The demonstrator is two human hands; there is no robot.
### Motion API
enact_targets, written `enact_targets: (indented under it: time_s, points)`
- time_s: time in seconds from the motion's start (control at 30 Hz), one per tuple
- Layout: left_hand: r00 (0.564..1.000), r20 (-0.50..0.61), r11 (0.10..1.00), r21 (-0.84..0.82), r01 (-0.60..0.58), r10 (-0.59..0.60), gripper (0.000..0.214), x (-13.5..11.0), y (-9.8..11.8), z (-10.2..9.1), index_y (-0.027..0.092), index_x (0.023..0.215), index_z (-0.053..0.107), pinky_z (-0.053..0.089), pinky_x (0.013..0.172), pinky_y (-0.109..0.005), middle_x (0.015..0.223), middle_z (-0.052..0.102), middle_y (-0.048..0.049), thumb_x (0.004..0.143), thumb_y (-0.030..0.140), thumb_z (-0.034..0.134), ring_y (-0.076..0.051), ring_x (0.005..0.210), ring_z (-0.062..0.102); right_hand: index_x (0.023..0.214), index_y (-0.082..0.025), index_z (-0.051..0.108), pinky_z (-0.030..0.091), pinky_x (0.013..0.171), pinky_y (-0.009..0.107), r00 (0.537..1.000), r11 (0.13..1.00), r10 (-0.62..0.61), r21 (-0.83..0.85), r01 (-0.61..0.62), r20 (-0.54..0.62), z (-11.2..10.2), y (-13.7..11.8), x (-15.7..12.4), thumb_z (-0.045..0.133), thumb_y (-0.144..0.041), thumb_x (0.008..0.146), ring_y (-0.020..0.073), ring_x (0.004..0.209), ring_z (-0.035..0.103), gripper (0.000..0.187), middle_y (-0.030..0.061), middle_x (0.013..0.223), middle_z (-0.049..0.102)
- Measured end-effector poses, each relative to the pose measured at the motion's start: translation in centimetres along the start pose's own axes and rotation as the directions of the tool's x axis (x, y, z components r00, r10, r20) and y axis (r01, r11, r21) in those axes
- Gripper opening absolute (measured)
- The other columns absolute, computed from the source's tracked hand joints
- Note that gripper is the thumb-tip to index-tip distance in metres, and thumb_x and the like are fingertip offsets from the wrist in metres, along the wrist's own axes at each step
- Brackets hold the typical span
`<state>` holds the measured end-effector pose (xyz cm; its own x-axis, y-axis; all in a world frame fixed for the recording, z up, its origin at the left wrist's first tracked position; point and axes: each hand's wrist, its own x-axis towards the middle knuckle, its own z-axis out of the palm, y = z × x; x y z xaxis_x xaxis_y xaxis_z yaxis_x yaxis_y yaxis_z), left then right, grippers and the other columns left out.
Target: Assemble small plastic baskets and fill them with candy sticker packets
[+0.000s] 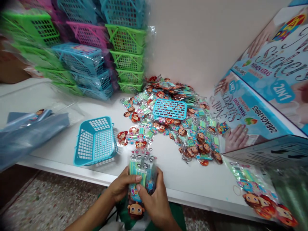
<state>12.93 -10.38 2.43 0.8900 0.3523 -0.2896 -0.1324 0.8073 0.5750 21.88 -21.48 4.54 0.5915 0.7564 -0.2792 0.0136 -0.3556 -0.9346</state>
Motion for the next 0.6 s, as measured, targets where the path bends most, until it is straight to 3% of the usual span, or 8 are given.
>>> enact_targets:
  time_s: [0.23,0.33,0.47,0.6]
  points:
    - [0.994,-0.114,0.990,-0.142,-0.017,0.001,0.049,0.0,-1.9,-0.3,0.016,0.120,0.052,0.048,0.083,-0.033,0.098,0.068,-0.0065,0.071,0.013,0.057,-0.021,0.090,0.064,0.130,-0.020,0.029,0.050,0.085,0.039,0.981,0.981,0.085,0.160,-0.114,0.176,-0.6,-0.8,0.7,0.077,-0.031,0.064,0.0247,0.100,0.062,0.082,0.0102,0.117,0.060]
    - [0.992,-0.121,0.991,-0.125,-0.052,0.037,0.050,0.0,-2.5,0.2,0.015,0.121,0.052,0.046,0.085,-0.033,0.099,0.068,-0.0066,0.071,0.014,0.056,-0.021,0.092,0.063,0.130,-0.021,0.029,0.048,0.088,0.037,0.990,0.995,0.052,0.076,-0.063,0.129,-0.4,-1.1,1.1,0.077,-0.025,0.062,0.0230,0.102,0.060,0.083,0.0084,0.117,0.060]
    - [0.983,-0.140,0.992,-0.025,-0.124,0.120,0.046,0.0,-2.6,0.7,0.012,0.117,0.054,0.044,0.089,-0.035,0.106,0.066,-0.0088,0.072,0.016,0.053,-0.024,0.100,0.060,0.124,-0.020,0.037,0.048,0.086,0.035,0.998,0.996,-0.044,-0.078,0.047,0.040,0.0,-0.8,1.7,0.069,-0.018,0.065,0.0208,0.095,0.061,0.068,0.0064,0.109,0.063]
    - [0.977,-0.059,0.978,0.066,-0.199,0.203,0.056,-0.1,-2.1,1.1,0.014,0.129,0.045,0.037,0.101,-0.038,0.122,0.059,-0.0087,0.073,0.014,0.055,-0.025,0.115,0.053,0.120,-0.018,0.042,0.049,0.083,0.034,0.991,0.993,-0.110,-0.023,0.112,0.079,-0.1,0.0,2.4,0.067,-0.014,0.062,0.0210,0.090,0.062,0.063,0.0076,0.107,0.064]
